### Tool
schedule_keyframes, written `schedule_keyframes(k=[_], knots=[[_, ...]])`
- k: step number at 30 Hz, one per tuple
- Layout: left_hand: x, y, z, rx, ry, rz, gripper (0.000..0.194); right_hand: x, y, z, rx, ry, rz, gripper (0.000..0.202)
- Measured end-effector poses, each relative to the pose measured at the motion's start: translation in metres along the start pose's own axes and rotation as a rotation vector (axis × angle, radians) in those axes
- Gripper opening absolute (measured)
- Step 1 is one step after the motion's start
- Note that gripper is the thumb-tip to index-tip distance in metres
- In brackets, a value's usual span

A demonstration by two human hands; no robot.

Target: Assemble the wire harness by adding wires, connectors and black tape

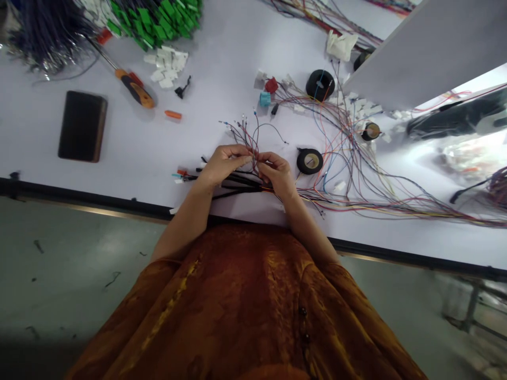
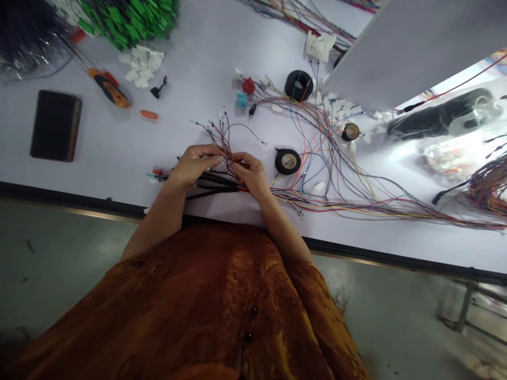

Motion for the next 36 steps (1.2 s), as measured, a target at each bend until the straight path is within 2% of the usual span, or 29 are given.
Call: schedule_keyframes(k=[3,7,12,15,21,23,26,28,29,30,32,34,36], knots=[[-0.001,-0.001,0.002,-0.043,0.015,0.027,0.018,-0.003,0.001,-0.004,0.087,0.112,0.036,0.023],[0.000,-0.001,0.006,-0.059,0.028,0.075,0.016,-0.006,0.002,-0.009,0.203,0.193,0.118,0.016],[0.000,0.001,-0.002,0.061,0.076,0.117,0.017,-0.002,0.000,0.003,0.056,0.034,0.033,0.025],[0.001,0.000,-0.010,0.095,0.148,0.173,0.016,0.000,-0.002,0.007,0.028,-0.046,-0.013,0.033],[0.019,-0.013,-0.019,0.197,0.292,0.327,0.021,-0.004,-0.005,0.003,0.011,-0.116,-0.009,0.044],[0.028,-0.016,-0.020,0.201,0.368,0.378,0.022,-0.005,-0.006,0.002,0.004,-0.084,0.038,0.042],[0.036,-0.016,-0.022,0.182,0.512,0.441,0.022,-0.002,-0.003,0.000,0.033,0.057,0.214,0.036],[0.039,-0.014,-0.022,0.155,0.581,0.454,0.020,-0.001,0.003,-0.009,0.153,0.196,0.330,0.032],[0.039,-0.013,-0.021,0.147,0.594,0.447,0.018,-0.004,0.006,-0.016,0.237,0.277,0.338,0.030],[0.039,-0.012,-0.019,0.144,0.598,0.436,0.016,-0.009,0.009,-0.023,0.324,0.364,0.308,0.026],[0.039,-0.010,-0.014,0.147,0.595,0.410,0.016,-0.025,0.011,-0.037,0.440,0.558,0.164,0.015],[0.041,-0.010,-0.008,0.146,0.600,0.388,0.019,-0.041,0.007,-0.047,0.432,0.763,0.012,0.017],[0.044,-0.011,-0.003,0.142,0.633,0.378,0.021,-0.054,0.000,-0.057,0.387,0.932,-0.066,0.023]])
Point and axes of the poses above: each hand's wrist, its own y-axis away from the middle knuckle, its own x-axis out of the back of the hand, z = x × y, the point moved 4 cm from there along -y, towards the middle knuckle, and after that the axes turned 12 degrees about z, right-handed, at the moved point
